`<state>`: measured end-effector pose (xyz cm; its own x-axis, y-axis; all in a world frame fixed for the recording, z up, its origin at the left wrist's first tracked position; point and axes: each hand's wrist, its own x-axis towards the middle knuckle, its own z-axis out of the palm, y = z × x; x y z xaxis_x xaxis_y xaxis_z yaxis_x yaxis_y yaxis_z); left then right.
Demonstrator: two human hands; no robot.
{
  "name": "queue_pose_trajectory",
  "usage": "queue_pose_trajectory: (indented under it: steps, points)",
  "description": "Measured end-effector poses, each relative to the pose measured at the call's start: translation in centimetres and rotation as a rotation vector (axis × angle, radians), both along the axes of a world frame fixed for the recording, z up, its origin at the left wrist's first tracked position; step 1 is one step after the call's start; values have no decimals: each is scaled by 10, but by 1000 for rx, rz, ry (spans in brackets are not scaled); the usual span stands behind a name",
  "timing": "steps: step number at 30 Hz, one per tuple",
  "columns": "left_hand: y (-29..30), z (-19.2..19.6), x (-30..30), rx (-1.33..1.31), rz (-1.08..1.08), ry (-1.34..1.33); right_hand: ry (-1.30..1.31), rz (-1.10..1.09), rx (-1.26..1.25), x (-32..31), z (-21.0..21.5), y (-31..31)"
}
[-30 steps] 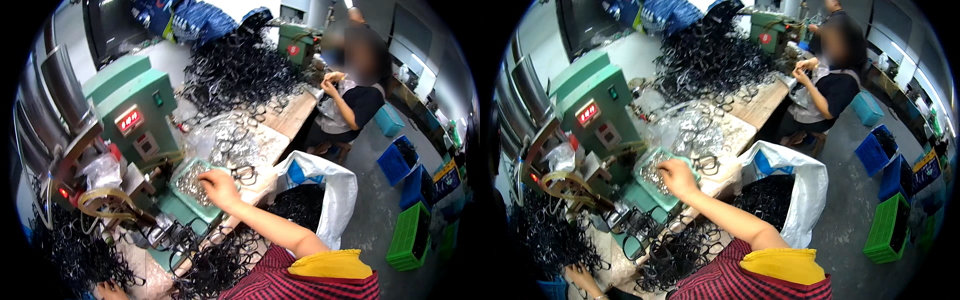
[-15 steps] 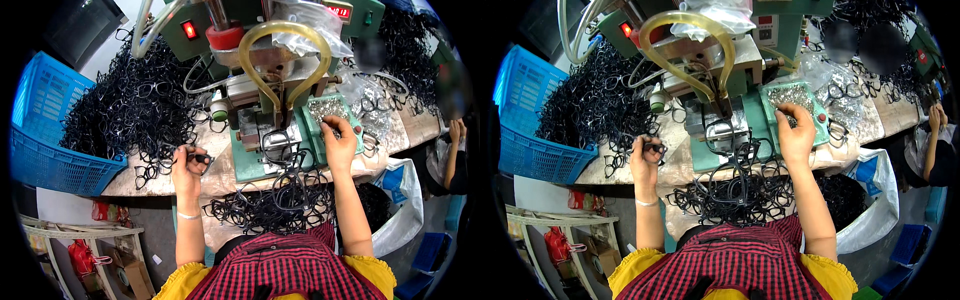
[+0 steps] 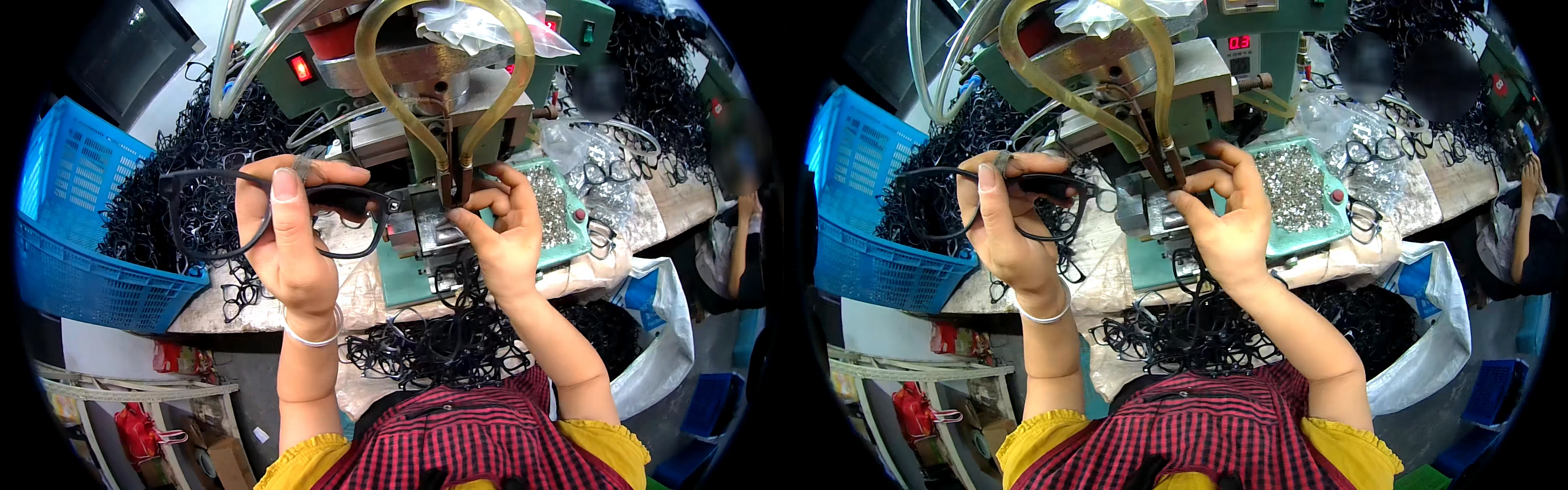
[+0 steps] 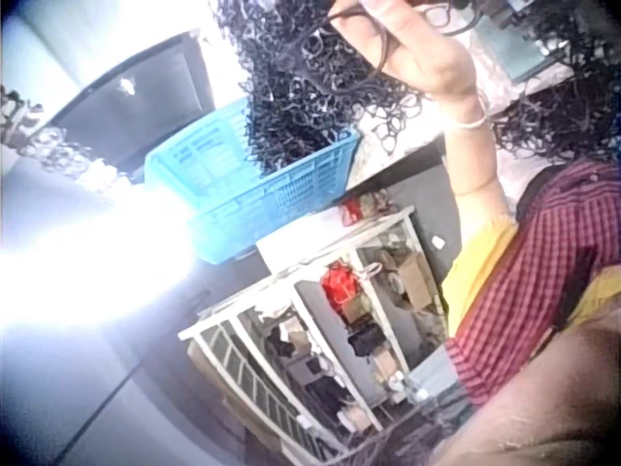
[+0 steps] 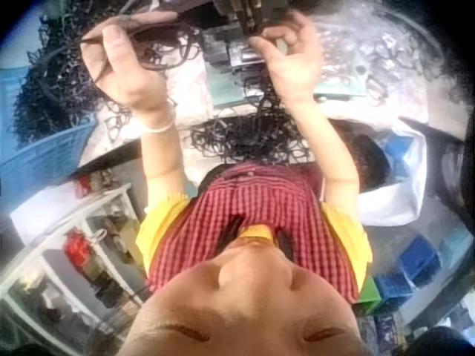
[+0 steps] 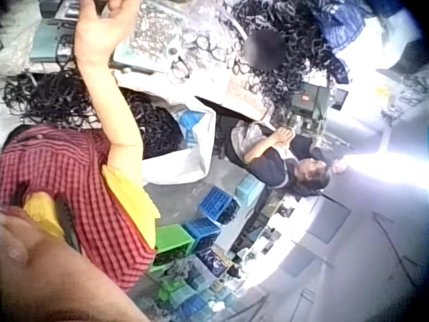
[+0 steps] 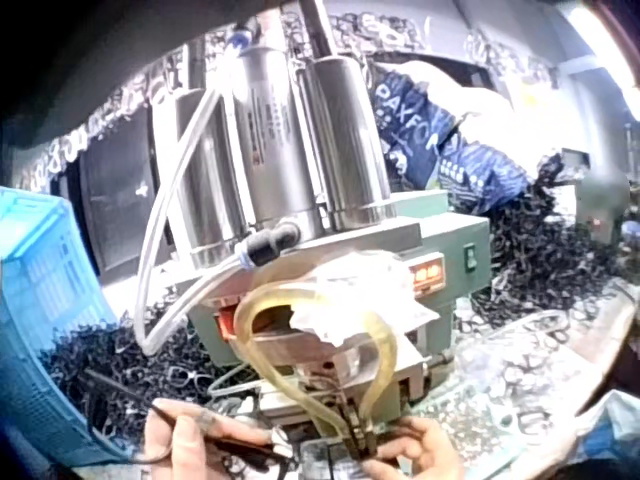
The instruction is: The person repeatedly picks up black eyeglass frames and small metal components, places them into a green press machine, and operates the lever to attach the parts. Finished frames are placed into a blue basket on the left. The process is continuous and repetitive throughout the clip.
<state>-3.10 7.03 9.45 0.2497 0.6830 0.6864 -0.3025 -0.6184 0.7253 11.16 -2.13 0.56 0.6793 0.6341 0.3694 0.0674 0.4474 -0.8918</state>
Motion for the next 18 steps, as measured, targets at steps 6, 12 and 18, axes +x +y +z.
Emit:
queue_pose_trajectory:
  steps: [6, 12, 18]
  points:
    - [-35, -15, -24, -335, -560, 28, -174, 129, -200, 21, 5, -49]
    - [-53, -62, 4, -1318, -1199, 293, -976, -667, -797, 106, -78, -63]
    - [-59, -77, 20, -1385, -1030, 187, -715, -576, -646, 125, -75, -50]
